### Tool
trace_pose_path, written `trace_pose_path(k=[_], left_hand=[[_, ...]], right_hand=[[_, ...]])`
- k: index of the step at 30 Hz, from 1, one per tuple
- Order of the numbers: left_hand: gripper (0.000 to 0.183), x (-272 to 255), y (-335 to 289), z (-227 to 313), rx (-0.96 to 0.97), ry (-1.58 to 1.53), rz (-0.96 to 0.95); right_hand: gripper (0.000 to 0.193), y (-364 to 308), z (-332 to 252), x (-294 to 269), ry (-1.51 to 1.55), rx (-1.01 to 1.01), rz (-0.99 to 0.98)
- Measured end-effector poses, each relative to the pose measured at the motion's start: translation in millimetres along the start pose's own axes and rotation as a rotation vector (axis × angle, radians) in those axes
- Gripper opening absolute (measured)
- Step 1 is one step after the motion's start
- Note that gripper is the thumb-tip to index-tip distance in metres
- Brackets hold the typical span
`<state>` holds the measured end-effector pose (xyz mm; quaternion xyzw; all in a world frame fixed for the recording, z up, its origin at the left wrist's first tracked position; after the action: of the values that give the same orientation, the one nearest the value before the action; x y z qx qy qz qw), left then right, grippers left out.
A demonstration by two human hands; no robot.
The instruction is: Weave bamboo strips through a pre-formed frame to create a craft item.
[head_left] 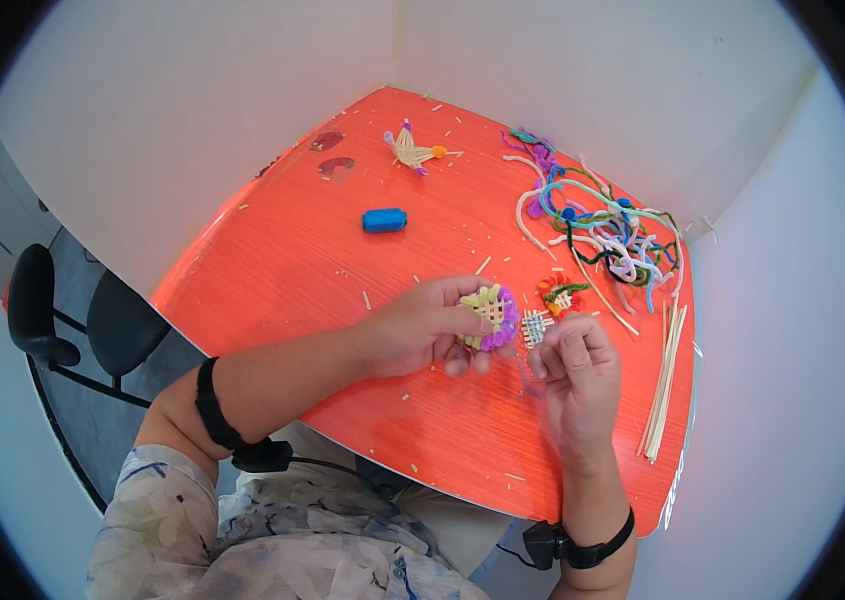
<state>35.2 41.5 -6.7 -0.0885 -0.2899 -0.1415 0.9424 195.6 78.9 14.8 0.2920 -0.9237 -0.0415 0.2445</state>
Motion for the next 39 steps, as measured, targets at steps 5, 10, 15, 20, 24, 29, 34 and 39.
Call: trace_pose_path(k=[5,10,15,20,24,29,34,39], left_hand=[[0.026,2,-2,1,-0.004,0.055,0.04],[0.02,-2,-2,0,-0.017,0.069,0.07],[0.019,2,-3,2,-0.022,0.075,0.052],[0.017,6,-2,-2,-0.017,0.047,0.008],[0.017,9,-2,-5,-0.04,0.025,-0.04],[0.018,10,-4,-7,-0.048,0.044,-0.062],[0.018,9,-4,-9,-0.052,0.085,-0.037],[0.016,8,-4,-8,-0.081,0.079,-0.003]], right_hand=[[0.019,-2,0,0,-0.195,-0.056,-0.085],[0.018,-2,-3,6,-0.166,-0.114,-0.081],[0.019,-2,-10,3,0.027,-0.171,-0.061],[0.019,-2,-10,4,-0.067,-0.231,0.003],[0.019,-1,-13,6,-0.001,-0.212,-0.001],[0.021,0,-10,7,0.173,-0.125,-0.042],[0.021,0,-8,9,0.238,-0.114,-0.086],[0.019,-1,-7,8,0.228,-0.106,-0.126]])
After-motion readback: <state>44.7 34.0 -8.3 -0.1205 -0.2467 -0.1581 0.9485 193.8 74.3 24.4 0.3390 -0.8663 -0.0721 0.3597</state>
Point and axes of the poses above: each hand's wrist, its own y-axis towards the middle knuckle, its own x-axis out of the palm, z = x × y, the point moved 5 cm from there along y, towards the middle knuckle, and after that the axes turned 1 degree about -z, right-handed, at the moved point
